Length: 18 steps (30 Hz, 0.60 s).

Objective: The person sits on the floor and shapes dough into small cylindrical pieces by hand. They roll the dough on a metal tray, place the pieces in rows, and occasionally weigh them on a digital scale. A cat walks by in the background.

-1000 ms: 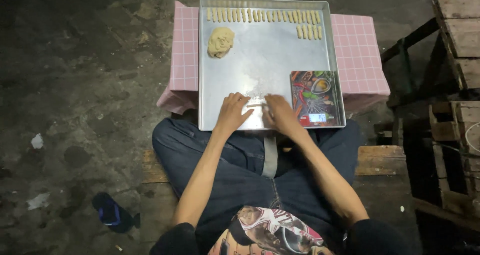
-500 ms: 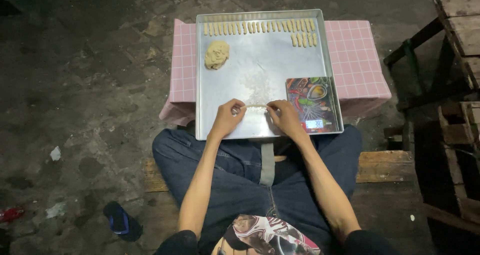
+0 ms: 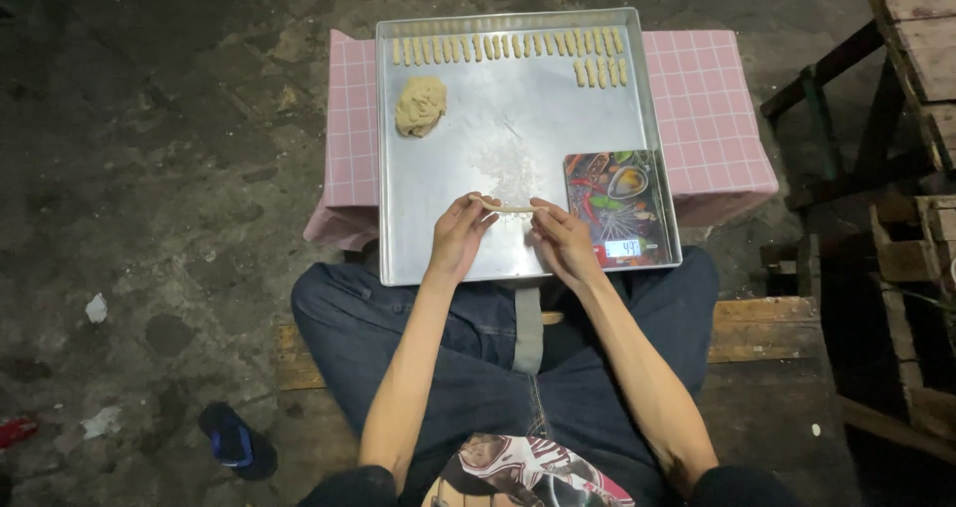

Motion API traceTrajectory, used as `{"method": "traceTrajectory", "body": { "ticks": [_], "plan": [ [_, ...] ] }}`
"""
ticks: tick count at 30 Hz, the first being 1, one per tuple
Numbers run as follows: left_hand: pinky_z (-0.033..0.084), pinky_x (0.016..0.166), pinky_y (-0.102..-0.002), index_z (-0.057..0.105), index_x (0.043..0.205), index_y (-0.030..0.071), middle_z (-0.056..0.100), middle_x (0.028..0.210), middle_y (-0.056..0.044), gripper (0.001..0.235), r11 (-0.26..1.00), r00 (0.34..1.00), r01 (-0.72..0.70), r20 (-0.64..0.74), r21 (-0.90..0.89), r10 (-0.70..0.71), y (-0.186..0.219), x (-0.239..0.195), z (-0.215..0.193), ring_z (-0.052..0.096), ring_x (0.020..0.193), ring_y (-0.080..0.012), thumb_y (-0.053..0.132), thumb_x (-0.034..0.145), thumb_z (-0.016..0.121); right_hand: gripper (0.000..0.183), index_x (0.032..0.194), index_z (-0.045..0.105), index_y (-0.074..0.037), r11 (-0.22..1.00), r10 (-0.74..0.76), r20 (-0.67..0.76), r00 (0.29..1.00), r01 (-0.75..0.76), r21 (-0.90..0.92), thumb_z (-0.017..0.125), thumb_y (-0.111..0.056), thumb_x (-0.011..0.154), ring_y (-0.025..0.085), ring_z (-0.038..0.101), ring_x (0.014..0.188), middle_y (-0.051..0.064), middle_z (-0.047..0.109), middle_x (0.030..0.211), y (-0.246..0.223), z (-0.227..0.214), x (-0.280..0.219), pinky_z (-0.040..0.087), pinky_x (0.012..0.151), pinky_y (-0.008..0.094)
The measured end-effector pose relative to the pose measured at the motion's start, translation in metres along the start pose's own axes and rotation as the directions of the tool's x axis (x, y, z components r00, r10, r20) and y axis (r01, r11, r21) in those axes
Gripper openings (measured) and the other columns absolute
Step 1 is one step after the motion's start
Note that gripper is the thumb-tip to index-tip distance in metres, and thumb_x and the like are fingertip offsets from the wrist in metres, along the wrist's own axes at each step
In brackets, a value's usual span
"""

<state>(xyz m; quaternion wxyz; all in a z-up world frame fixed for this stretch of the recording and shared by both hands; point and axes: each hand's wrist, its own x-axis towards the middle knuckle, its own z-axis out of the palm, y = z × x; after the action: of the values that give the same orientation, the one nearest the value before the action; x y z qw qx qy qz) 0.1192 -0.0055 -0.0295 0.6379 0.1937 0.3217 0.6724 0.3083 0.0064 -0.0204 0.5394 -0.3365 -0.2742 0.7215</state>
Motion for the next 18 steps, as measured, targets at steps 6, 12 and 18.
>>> {"method": "traceTrajectory", "body": {
  "ticks": [6, 12, 18],
  "plan": [
    [0.059, 0.098, -0.037, 0.062, 0.124, -0.001, 0.069, 0.104, -0.009, 0.024, 0.999, 1.0, -0.011, -0.003, 0.031, 0.011, 0.002, -0.004, 0.005, 0.071, 0.103, -0.0223, 0.012, 0.104, 0.064, 0.044, 0.138, 0.056, 0.01, 0.995, -0.009, 0.064, 0.998, 0.015, -0.102, 0.067, -0.012, 0.102, 0.017, 0.065, 0.101, 0.018, 0.067, 0.12, 0.007, 0.002, -0.002, 0.057, 0.082, 0.025],
    [0.061, 0.085, -0.03, 0.066, 0.126, -0.006, 0.072, 0.097, -0.015, 0.031, 0.929, 0.998, -0.039, 0.058, 0.369, 0.019, 0.007, -0.014, 0.012, 0.073, 0.086, -0.0182, 0.009, 0.1, 0.071, 0.049, 0.137, 0.055, 0.011, 0.944, -0.103, 0.057, 0.993, 0.116, -0.309, 0.075, -0.005, 0.095, 0.011, 0.065, 0.08, 0.015, 0.072, 0.093, -0.008, 0.023, -0.014, 0.054, 0.073, 0.021],
    [0.062, 0.084, -0.031, 0.073, 0.115, -0.001, 0.075, 0.099, -0.015, 0.028, 0.842, 0.995, -0.064, 0.101, 0.536, 0.012, 0.004, -0.016, 0.016, 0.076, 0.088, -0.018, 0.014, 0.093, 0.081, 0.03, 0.107, 0.077, 0.003, 0.851, -0.167, -0.077, 0.983, 0.104, -0.515, 0.087, -0.018, 0.089, 0.009, 0.064, 0.069, 0.011, 0.073, 0.078, -0.015, 0.04, -0.016, 0.053, 0.061, 0.023]
  ]
}}
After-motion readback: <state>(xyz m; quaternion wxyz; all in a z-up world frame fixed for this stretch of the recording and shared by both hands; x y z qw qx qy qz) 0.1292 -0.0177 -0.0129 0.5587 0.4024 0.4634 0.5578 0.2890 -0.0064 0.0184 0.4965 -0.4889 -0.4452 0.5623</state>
